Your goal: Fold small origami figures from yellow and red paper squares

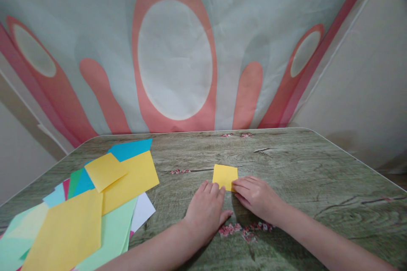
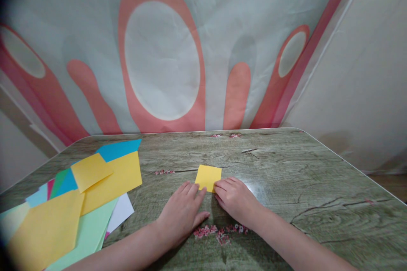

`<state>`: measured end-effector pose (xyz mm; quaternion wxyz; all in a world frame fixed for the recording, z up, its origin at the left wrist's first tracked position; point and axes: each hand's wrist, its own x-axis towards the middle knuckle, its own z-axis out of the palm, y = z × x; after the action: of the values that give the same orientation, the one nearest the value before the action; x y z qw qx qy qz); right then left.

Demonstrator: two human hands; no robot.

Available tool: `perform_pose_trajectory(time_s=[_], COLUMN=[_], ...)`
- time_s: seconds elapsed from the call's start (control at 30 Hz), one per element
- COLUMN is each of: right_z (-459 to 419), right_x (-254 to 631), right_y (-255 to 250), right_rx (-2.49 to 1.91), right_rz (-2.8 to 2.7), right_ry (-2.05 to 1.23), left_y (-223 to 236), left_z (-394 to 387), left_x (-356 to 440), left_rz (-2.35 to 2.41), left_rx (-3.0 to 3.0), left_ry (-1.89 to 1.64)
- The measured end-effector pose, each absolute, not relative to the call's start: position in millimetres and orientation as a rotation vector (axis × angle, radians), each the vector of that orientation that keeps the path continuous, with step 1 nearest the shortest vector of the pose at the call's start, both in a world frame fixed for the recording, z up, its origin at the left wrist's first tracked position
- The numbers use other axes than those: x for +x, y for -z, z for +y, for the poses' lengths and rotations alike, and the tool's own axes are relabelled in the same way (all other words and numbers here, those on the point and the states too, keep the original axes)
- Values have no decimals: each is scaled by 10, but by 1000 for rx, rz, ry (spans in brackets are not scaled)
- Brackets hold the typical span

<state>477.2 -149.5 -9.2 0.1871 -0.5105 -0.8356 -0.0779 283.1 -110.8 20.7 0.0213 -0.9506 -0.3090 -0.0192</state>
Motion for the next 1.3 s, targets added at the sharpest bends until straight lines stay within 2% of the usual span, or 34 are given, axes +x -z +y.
perform_pose_trajectory(time_s=[0.43,0.9,1.3], right_z=[-1497,-1395,-1337], right_x=[4758,4874,4860], right_y=[70,58,134], right_rx=[-1341,-1126,-1397], right_rz=[-2421,-2363,-1975], right_ry=[351,13,-372], left_y=[-220,-207,-227], left_z=[-1088,-1094,-1111], left_x=[2831,2810,2823], left_rz=[-933,-931,-887], left_rx=[-2936,-2961,-3005], left_ry=[42,49,20])
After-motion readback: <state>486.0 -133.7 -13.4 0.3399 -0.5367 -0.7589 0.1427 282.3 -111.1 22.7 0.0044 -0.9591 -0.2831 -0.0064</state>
